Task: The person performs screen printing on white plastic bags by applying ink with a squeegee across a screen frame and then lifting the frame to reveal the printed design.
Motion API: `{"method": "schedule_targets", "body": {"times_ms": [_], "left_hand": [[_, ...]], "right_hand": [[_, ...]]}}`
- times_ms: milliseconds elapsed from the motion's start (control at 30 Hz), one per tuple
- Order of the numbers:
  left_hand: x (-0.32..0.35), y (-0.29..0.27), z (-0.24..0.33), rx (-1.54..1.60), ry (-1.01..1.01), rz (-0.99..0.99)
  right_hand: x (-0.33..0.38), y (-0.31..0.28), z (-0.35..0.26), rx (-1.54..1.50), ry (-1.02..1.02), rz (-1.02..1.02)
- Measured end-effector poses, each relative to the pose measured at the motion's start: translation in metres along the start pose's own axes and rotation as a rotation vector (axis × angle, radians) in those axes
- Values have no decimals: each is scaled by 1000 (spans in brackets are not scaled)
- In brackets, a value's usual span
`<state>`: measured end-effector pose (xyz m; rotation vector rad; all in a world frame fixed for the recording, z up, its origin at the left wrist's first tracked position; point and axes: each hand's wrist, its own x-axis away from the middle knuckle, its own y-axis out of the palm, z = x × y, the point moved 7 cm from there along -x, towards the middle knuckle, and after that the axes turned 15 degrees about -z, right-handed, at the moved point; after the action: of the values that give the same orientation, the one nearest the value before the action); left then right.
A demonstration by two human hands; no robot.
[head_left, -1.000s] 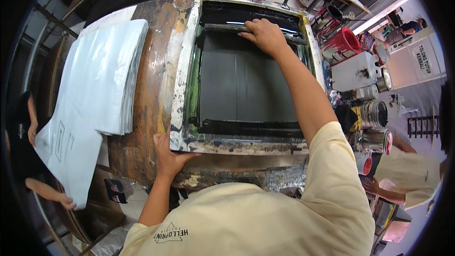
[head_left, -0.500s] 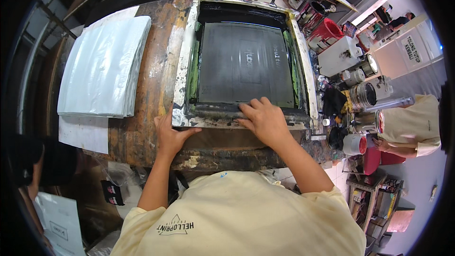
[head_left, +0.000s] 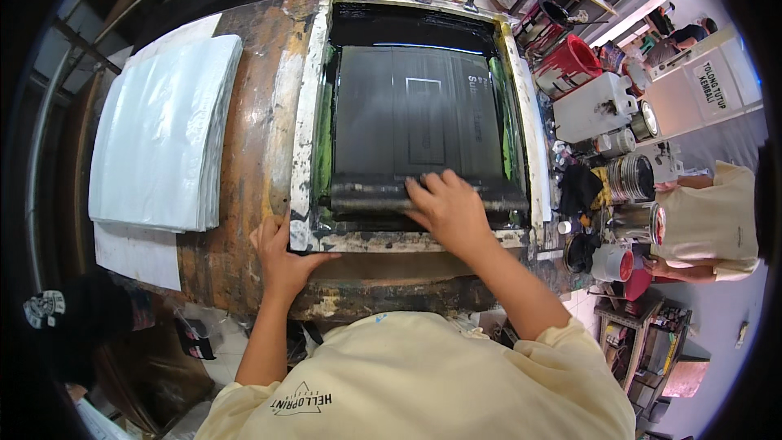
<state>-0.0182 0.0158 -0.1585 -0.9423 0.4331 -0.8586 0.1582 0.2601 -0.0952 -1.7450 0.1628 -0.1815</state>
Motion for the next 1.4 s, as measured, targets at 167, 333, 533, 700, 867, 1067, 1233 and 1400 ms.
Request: {"method": "schedule_targets", "body": {"times_ms": [167,333,533,700,867,1067,1233,1400], "left_hand": [[1,-2,0,46,-17,-23],[1,-4,-1,78,-27,-14],[8,-2,-7,145,14,72],[16,0,-14,267,90,248],[20,14,-23,522,70,291],[13,18,-13,831,63,221],[3,-10,22,952,204,259],[-8,-57,57,984,236,317]], "right_hand": [[-87,-13,63,56,-3,51],[-174,-19,127,149,-13,92],[-242,-43,181,140,-15,64],[-263,-79,197,28,-49,-189],[-207,-89,156,-36,-33,-142],[-67,-104,42,-106,-99,-115],[11,-106,-20,-105,35,-160],[32,-149,-55,68,70,157]]}}
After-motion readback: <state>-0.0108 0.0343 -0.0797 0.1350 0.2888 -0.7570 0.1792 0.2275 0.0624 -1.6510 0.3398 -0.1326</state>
